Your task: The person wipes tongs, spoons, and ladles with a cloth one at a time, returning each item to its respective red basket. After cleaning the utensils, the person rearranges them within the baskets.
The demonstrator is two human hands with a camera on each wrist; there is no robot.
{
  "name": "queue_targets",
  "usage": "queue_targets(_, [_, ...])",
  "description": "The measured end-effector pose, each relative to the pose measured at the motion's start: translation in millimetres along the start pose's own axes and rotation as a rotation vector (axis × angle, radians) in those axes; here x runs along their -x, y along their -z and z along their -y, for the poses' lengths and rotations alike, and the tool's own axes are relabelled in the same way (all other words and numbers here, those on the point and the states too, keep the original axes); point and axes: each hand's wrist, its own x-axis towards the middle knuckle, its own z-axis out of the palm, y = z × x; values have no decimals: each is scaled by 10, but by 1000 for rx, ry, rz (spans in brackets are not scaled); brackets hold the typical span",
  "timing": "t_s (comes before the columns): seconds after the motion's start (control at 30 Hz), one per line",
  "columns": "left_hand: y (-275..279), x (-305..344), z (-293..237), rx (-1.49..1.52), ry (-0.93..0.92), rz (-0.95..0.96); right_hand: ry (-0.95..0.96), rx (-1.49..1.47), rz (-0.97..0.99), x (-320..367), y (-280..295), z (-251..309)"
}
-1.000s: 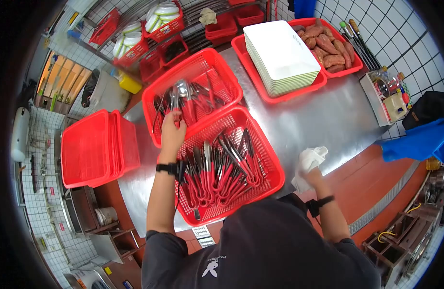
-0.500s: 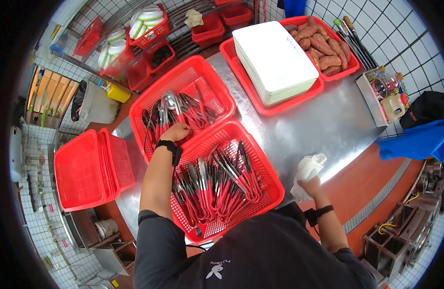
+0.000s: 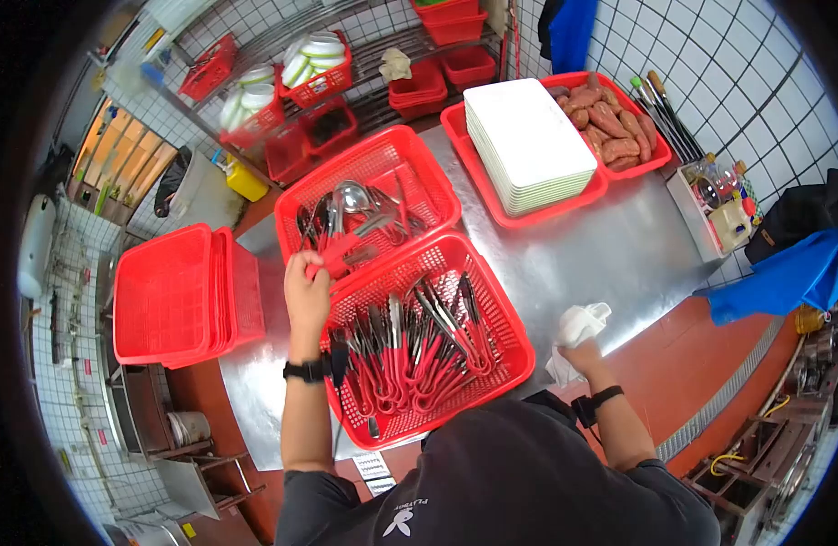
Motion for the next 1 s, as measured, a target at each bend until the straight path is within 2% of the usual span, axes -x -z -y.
queue_targets(0.07, [96, 421, -34, 449, 134, -133, 21, 19, 27, 13, 27, 62])
queue_targets(0.1, [136, 608, -80, 454, 133, -140, 28, 39, 57, 34, 46, 82])
queue_targets(0.13, [191, 789, -161, 656, 178, -236, 36, 47, 55, 72, 70, 116])
queue_targets(0.17, [240, 973, -236, 859, 222, -334, 52, -95, 30, 110, 93, 158])
queue_targets(0.2, [277, 1154, -289, 866, 222, -345, 67, -240, 6, 153, 116, 211])
queue_targets(0.23, [315, 1320, -341, 993, 148, -366, 72, -235, 4, 206, 132, 260])
queue_targets(0.3, [380, 1620, -540, 1130, 63, -393, 215, -642, -79, 306, 238, 414])
queue_targets(0.33, [431, 1760, -686, 1120, 121, -284, 305, -745, -73, 438, 330, 583])
queue_targets(0.37, [479, 1886, -749, 1103, 179, -171, 313, -746, -73, 595, 433, 767])
queue_targets(0.43, [457, 2117, -550, 1207, 327, 196, 362, -1236, 322, 845, 555, 1089])
queue_targets(0.5, [196, 2200, -380, 1172, 556, 445, 409, -1206, 552, 919, 471, 1238])
queue_targets(0.53, [11, 2243, -352, 1202, 614, 444, 472, -1085, 543, 939, 351, 1365])
queue_targets(0.57, [-171, 2274, -396, 1236, 670, 445, 317, -926, 565, 949, 257, 1437])
queue_targets(0.6, [-289, 2292, -518, 1158, 683, 504, 389, -875, 607, 930, 87, 1520])
queue_targets(0.63, [-422, 2372, -441, 1065, 592, 553, 398, -839, 643, 1035, 40, 1699])
queue_targets(0.7, [-513, 2406, -783, 945, 322, 589, 520, -897, 777, 1191, -54, 1903])
queue_targets(0.73, [-446, 2413, -837, 802, 304, 699, 470, -967, 833, 1273, -55, 1974])
queue_targets(0.77, [-365, 2369, -857, 712, 202, 795, 418, -1039, 886, 1328, -64, 2023])
queue_targets(0.83, [-294, 2345, -905, 569, 76, 888, 375, -1085, 860, 1348, -126, 2043])
queue_targets(0.87, [-316, 2354, -898, 570, 76, 883, 374, -1130, 852, 1341, -163, 2044])
queue_targets(0.9, [-360, 2366, -888, 520, -34, 873, 372, -1179, 840, 1355, -194, 2058])
queue_targets(0.93, [-380, 2382, -879, 468, -143, 864, 315, -1267, 735, 1478, -161, 2125])
queue_targets(0.97, [-357, 2391, -880, 467, -143, 869, 313, -1270, 732, 1450, -195, 2084])
queue_targets(1.0, [-320, 2387, -890, 427, -56, 920, 348, -1230, 641, 1408, -218, 2073])
